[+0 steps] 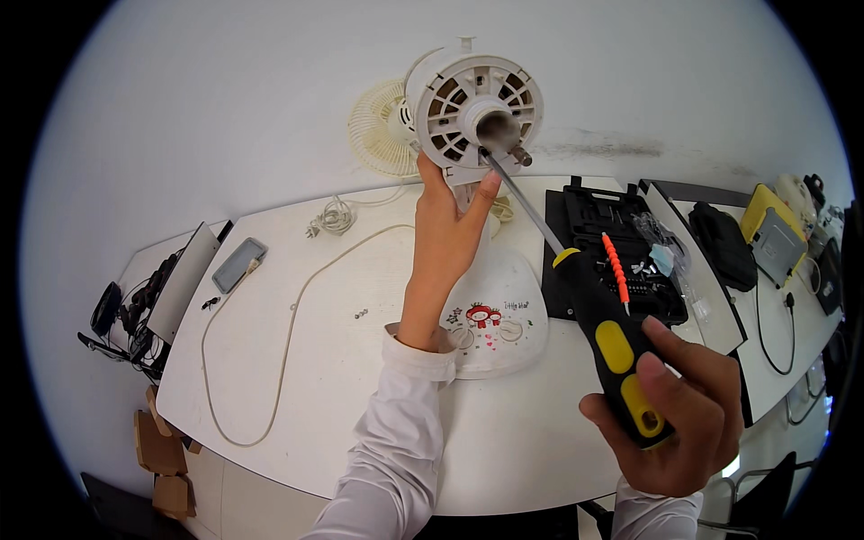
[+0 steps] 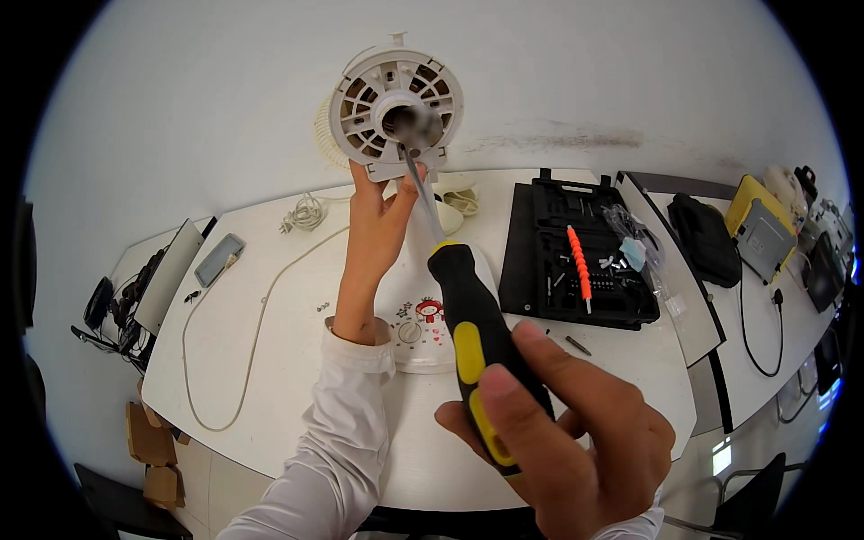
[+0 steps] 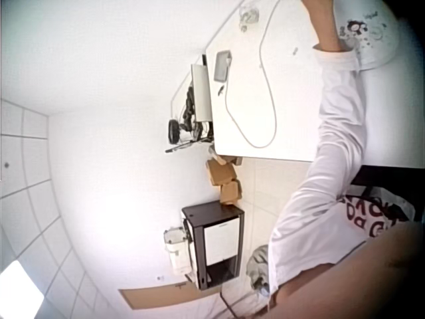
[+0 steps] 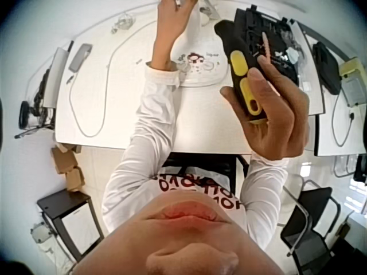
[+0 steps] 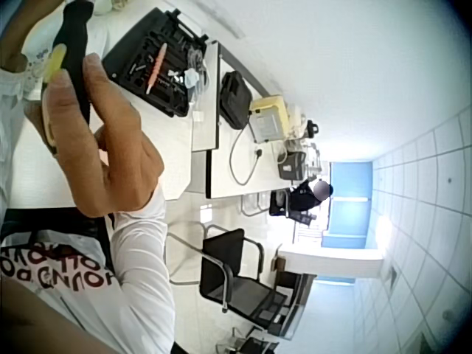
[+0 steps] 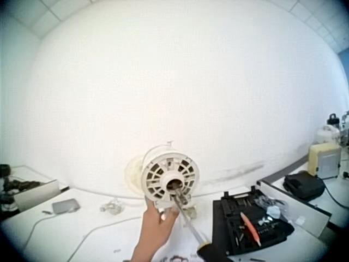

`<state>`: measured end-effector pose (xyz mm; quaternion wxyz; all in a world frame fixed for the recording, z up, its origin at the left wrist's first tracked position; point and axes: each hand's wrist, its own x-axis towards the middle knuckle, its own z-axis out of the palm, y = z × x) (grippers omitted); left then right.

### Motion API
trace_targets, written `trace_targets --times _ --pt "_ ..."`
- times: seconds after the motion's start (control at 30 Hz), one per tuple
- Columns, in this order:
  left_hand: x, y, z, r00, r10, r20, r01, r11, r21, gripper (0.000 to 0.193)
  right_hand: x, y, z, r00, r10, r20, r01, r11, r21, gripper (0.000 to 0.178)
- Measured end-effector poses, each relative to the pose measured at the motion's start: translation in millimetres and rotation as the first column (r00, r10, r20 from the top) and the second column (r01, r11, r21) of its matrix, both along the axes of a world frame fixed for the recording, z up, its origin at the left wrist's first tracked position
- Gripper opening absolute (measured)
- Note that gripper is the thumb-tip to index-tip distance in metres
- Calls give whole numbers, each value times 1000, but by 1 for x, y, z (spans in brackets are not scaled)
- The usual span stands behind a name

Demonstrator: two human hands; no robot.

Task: The person assembles a small white desk fan on a white table using a screwdriver. They attach the fan head to the base, secure it with screws, and then attach the front grille.

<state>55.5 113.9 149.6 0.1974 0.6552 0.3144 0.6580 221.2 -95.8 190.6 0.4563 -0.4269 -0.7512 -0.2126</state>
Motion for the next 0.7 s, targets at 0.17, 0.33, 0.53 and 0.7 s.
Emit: trace_targets --times 0.17,0.33,0.53,0.7 --pt "-1 -3 1 999 17 -37 -18 1000 -9 52 1 1 -1 1000 9 -28 -9 1000 -6 53" --pt "-1 1 -3 1000 15 -8 -15 1000 14 61 1 6 -5 997 48 -63 -46 999 25 56" --pt "-2 0 -2 1000 14 -8 -14 1000 4 63 5 6 -2 993 103 -58 -103 995 -1 57" --pt "-3 -3 -1 1000 30 10 -29 998 -55 78 8 14 -3 980 199 -27 -198 979 42 56"
